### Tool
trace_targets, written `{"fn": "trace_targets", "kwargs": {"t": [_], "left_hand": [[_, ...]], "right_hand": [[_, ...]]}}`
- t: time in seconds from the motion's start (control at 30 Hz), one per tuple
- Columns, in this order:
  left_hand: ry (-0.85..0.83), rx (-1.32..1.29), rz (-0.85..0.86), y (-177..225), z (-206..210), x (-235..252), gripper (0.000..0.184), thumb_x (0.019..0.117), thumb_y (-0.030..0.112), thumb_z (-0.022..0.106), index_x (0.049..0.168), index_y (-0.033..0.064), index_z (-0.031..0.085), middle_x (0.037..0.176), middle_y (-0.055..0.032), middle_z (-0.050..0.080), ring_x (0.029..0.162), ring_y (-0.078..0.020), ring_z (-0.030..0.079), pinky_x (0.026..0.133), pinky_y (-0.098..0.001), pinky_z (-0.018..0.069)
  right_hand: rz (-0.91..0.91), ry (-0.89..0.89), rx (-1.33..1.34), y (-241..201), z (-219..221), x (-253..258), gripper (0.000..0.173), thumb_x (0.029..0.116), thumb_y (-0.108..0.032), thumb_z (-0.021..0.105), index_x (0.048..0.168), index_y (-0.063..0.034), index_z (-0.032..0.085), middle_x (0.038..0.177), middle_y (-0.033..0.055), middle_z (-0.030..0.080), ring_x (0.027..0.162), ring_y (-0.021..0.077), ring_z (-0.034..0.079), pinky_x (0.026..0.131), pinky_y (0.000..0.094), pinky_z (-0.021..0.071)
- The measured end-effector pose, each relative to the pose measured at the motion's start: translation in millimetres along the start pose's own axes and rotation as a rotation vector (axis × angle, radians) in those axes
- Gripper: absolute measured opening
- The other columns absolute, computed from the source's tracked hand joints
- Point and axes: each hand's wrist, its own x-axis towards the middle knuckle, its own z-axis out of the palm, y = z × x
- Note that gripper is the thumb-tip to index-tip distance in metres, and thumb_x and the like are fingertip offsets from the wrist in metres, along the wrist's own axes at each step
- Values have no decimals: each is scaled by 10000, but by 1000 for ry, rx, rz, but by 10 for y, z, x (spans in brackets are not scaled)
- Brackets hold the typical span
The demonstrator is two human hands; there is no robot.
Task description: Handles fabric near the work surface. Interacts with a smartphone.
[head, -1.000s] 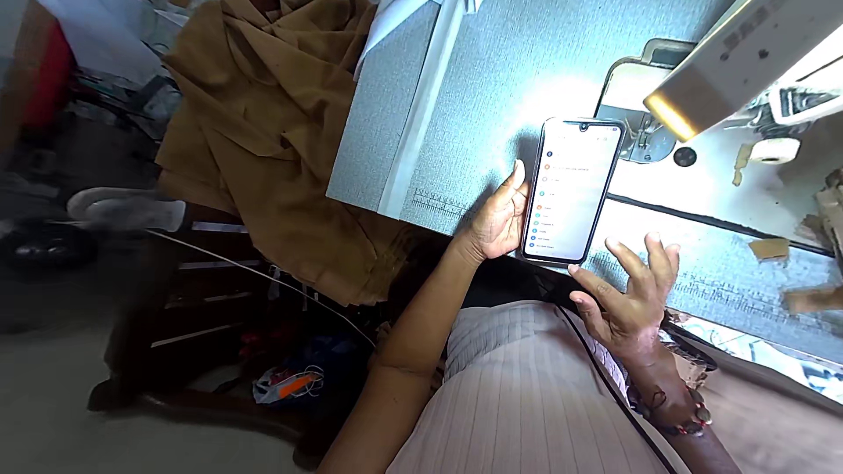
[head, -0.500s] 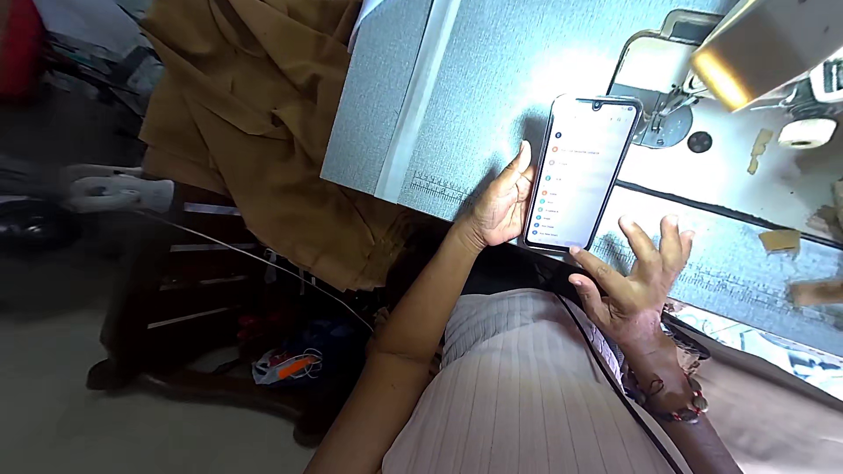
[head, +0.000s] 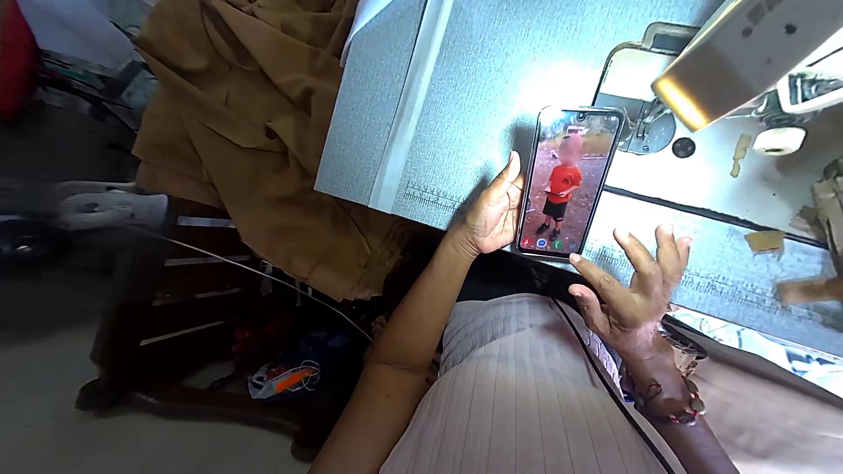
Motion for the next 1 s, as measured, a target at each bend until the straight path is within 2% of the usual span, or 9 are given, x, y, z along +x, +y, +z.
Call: {"fn": "trace_targets", "kwargs": {"t": [0.17, 0.37, 0.47, 0.6, 0.77, 0.9, 1.0], "left_hand": [[-6, -2, -3, 5, -2, 2, 713, 1053, 601, 60, 1425, 131, 446, 1278, -87, 656, 1198, -217, 646, 1003, -406, 540], [8, 0, -7, 10, 10, 8, 726, 1053, 603, 52, 1407, 121, 462, 1268, -91, 657, 1198, -219, 643, 1007, -412, 534], [-5, 5, -7, 6, 10, 8, 729, 1052, 605, 48, 1400, 117, 463, 1262, -90, 659, 1192, -221, 646, 1003, -415, 538], [1, -18, -9, 6, 3, 5, 715, 1053, 609, 67, 1416, 126, 449, 1275, -91, 651, 1199, -226, 642, 1005, -419, 536], [-12, -22, -13, 8, 7, 3, 724, 1049, 616, 63, 1408, 122, 453, 1269, -91, 653, 1194, -226, 644, 1001, -422, 537], [-11, -6, -10, 6, 7, 8, 726, 1052, 606, 52, 1410, 117, 451, 1265, -92, 649, 1194, -222, 640, 1003, -418, 534], [-6, -13, -13, 12, 14, 9, 724, 1052, 605, 52, 1397, 117, 460, 1253, -90, 655, 1182, -219, 647, 993, -413, 540]], "right_hand": [[-11, 5, 4, 5, 6, -12, 393, 1062, -502, 464, 1166, -223, 720, 1599, 28, 407, 1587, 264, 78, 1255, 569, -30], [-8, -20, 38, -13, 31, 11, 406, 1054, -506, 484, 1036, -190, 738, 1556, 69, 462, 1574, 307, 133, 1250, 589, -18], [-10, -61, 50, -63, 74, 42, 424, 1049, -538, 471, 1120, -212, 732, 1576, 88, 430, 1575, 329, 108, 1241, 600, -35], [-19, -80, 64, -95, 129, 77, 430, 1043, -557, 469, 1202, -239, 711, 1619, 70, 371, 1586, 311, 55, 1242, 593, -59], [3, -57, 36, -57, 88, 135, 416, 1046, -541, 474, 1148, -232, 733, 1572, 108, 435, 1572, 351, 119, 1240, 611, -12], [-21, -52, 17, -67, 85, 211, 397, 1043, -528, 486, 1156, -232, 725, 1581, 125, 412, 1573, 365, 88, 1232, 619, -37], [-44, -63, 22, -79, 126, 225, 408, 1044, -534, 480, 1179, -234, 722, 1593, 107, 408, 1575, 357, 91, 1235, 614, -38]]}}
